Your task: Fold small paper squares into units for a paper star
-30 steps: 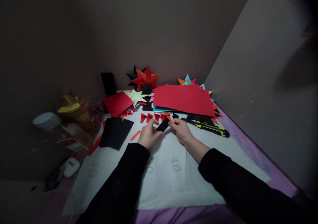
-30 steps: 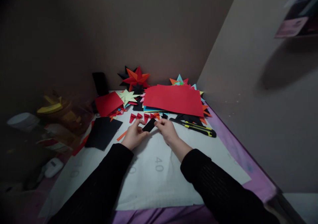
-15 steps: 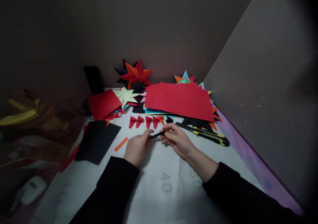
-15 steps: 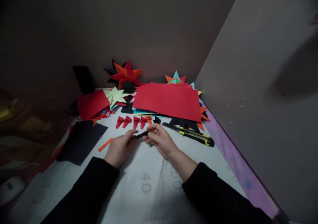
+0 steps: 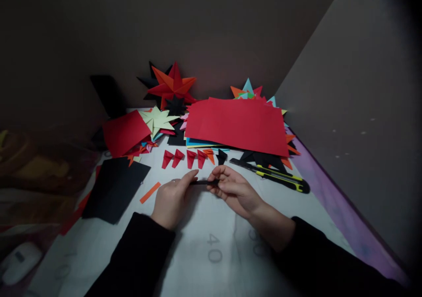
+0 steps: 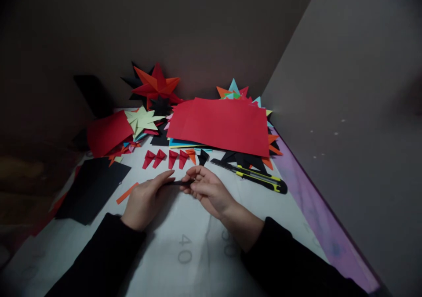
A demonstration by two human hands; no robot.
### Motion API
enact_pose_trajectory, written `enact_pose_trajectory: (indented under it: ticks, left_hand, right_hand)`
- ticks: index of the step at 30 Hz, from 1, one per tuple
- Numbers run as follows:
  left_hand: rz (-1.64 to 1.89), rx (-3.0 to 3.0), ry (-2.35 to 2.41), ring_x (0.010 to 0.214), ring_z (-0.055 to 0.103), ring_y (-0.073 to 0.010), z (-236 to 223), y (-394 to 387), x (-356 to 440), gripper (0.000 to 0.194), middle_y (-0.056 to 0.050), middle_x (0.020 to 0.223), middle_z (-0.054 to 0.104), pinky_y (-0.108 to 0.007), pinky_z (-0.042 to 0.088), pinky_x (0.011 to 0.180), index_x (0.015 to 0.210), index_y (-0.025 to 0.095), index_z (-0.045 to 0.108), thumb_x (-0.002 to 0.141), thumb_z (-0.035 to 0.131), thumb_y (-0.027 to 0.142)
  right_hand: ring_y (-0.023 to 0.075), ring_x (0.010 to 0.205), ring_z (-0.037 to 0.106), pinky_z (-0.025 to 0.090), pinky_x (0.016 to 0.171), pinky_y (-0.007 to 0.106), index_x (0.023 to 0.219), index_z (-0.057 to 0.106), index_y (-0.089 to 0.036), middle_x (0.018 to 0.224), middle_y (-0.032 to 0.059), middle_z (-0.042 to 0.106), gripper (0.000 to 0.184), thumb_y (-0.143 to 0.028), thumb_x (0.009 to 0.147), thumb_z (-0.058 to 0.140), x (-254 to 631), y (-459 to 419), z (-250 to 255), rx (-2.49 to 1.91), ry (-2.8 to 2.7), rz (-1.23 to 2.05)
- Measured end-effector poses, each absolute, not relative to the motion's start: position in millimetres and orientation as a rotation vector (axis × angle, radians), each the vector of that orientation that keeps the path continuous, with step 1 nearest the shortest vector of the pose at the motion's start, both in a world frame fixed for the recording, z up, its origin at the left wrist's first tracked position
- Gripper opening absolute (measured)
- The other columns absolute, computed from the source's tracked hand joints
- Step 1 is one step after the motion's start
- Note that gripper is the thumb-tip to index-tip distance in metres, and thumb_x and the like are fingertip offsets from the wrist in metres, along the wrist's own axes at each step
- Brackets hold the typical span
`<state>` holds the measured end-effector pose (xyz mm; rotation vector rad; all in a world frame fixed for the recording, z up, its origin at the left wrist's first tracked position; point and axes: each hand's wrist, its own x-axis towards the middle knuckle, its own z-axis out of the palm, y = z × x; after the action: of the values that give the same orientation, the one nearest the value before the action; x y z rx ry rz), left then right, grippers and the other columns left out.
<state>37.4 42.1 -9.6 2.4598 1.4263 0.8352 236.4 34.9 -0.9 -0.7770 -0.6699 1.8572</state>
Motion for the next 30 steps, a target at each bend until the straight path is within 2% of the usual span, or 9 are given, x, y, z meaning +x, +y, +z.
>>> enact_pose_trajectory:
  ticks: [9, 17, 20, 23, 25, 27, 30]
  left_hand:
    - [0.825, 2.444, 1.406, 0.077, 0.071, -0.0207, -9, 41, 38, 0.036, -0.007, 0.098, 0.075, -0.032, 0.056, 0.068, 0.124, 0.019, 0.058, 0.089, 0.05, 0.017]
    - [0.799, 2.519, 1.426, 0.074, 0.07, -0.0193, -12, 40, 36, 0.035, -0.007, 0.092, 0.075, -0.029, 0.054, 0.066, 0.123, 0.02, 0.059, 0.088, 0.051, 0.019]
    - [0.811, 2.532, 1.402, 0.072, 0.069, -0.0189, -12, 40, 36, 0.036, -0.008, 0.089, 0.074, -0.029, 0.054, 0.066, 0.122, 0.02, 0.061, 0.089, 0.048, 0.018]
    - [0.856, 2.471, 1.369, 0.075, 0.069, -0.0189, -7, 39, 37, 0.032, -0.008, 0.093, 0.074, -0.03, 0.053, 0.069, 0.119, 0.021, 0.062, 0.09, 0.048, 0.022]
    - [0.862, 2.374, 1.324, 0.077, 0.068, -0.0189, 0, 38, 38, 0.033, -0.008, 0.094, 0.074, -0.031, 0.053, 0.071, 0.119, 0.021, 0.062, 0.088, 0.055, 0.03]
    - [0.83, 2.255, 1.274, 0.077, 0.067, -0.0189, 6, 37, 41, 0.043, -0.007, 0.094, 0.073, -0.03, 0.053, 0.07, 0.122, 0.02, 0.059, 0.082, 0.062, 0.036]
    - [0.77, 2.035, 1.266, 0.073, 0.065, -0.0175, 12, 36, 45, 0.042, -0.006, 0.093, 0.072, -0.028, 0.051, 0.065, 0.12, 0.019, 0.06, 0.082, 0.061, 0.036]
  right_hand:
    - [0.0154, 0.075, 0.065, 0.051, 0.072, 0.029, 0.088, 0.06, -0.02, 0.087, 0.002, 0.065, 0.025, -0.015, 0.065, 0.067, 236, 34, -1, -0.771, -0.682, 1.845]
    - [0.0153, 0.072, 0.063, 0.049, 0.065, 0.028, 0.087, 0.061, -0.02, 0.083, 0.0018, 0.064, 0.028, -0.01, 0.06, 0.063, 234, 34, -4, -0.823, -0.684, 1.829]
    - [0.0136, 0.066, 0.06, 0.047, 0.058, 0.025, 0.086, 0.061, -0.02, 0.083, 0.0018, 0.064, 0.028, -0.011, 0.059, 0.066, 232, 34, -4, -0.902, -0.682, 1.793]
    - [0.0125, 0.07, 0.06, 0.047, 0.061, 0.024, 0.086, 0.062, -0.02, 0.089, 0.002, 0.064, 0.027, -0.016, 0.061, 0.072, 231, 36, -7, -0.972, -0.698, 1.715]
    - [0.0127, 0.071, 0.06, 0.048, 0.062, 0.025, 0.086, 0.062, -0.02, 0.085, 0.0018, 0.064, 0.023, -0.023, 0.065, 0.073, 231, 37, -9, -1.014, -0.756, 1.643]
    - [0.0115, 0.065, 0.057, 0.046, 0.059, 0.024, 0.083, 0.063, -0.019, 0.074, -0.0002, 0.061, 0.019, -0.027, 0.068, 0.072, 233, 37, -11, -1.065, -0.83, 1.557]
    - [0.0107, 0.06, 0.053, 0.044, 0.058, 0.024, 0.078, 0.063, -0.019, 0.067, -0.0027, 0.058, 0.015, -0.027, 0.069, 0.072, 234, 37, -11, -1.133, -0.955, 1.451]
